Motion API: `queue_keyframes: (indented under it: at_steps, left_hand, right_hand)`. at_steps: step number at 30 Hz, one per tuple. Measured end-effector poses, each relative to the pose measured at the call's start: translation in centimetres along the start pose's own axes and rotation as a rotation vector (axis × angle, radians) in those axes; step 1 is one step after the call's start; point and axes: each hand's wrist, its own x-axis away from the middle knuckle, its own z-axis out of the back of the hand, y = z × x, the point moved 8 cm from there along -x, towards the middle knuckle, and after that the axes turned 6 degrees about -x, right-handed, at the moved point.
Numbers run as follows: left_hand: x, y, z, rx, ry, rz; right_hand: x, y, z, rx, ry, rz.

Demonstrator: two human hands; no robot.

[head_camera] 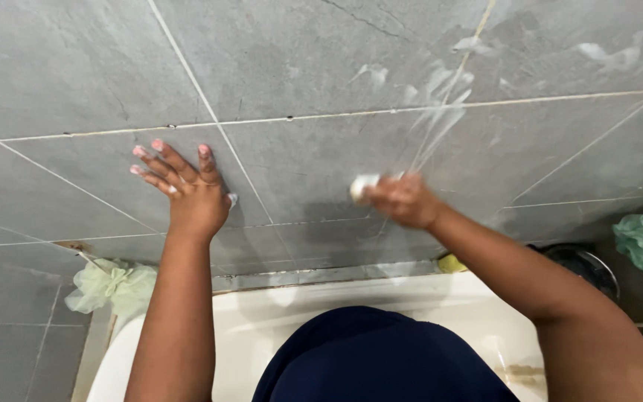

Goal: The person cleans the bathroom wall tiles by scrubbing them with a sponge.

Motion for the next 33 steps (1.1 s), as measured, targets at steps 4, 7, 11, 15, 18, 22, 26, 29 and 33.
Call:
queue_keyframes:
  at_steps: [4,7,11,15,18,22,26,29,33]
  left_hand:
    - [0.2,0.1,-0.1,-0.010,0.003,-0.001]
    - [0.6,-0.2,-0.3,-0.020,-0.005,-0.004]
    - [0.9,-0.2,-0.4,-0.017,0.013,0.006]
    - [0.7,0.4,0.4,-0.035,0.020,0.008]
    - [0.8,1.0,1.5,-0.014,0.027,0.026]
    - [1.4,2.1,3.7,0.022,-0.058,0.119]
    - [5.0,4.4,4.9,0.158,-0.169,0.288]
    - [9.1,6.0,4.3,0.254,-0.293,0.410]
    - [15.3,7.1,3.0,0.321,-0.442,0.513]
  right_hand:
    - [1.2,-2.3,0.2,0.119,-0.030,0.197]
    - [-1.3,0.6,5.5,0.134,0.187,0.013]
    - [-0.4,2.0,7.4,0.374,0.534,-0.037]
    - [4.1,-1.1,-4.6,0.227,0.034,0.229]
    - [7.2,-2.5,-9.9,0.153,-0.284,0.319]
    - [-0.4,-1.5,-5.7,0.479,0.054,0.194]
    - [-4.3,-2.0,2.7,0.247,0.483,0.029]
    - [-4.8,-2.2,-5.0,0.170,-0.079,-0.132]
    - [0.1,-8.0,-12.9,0.325,-0.517,0.492]
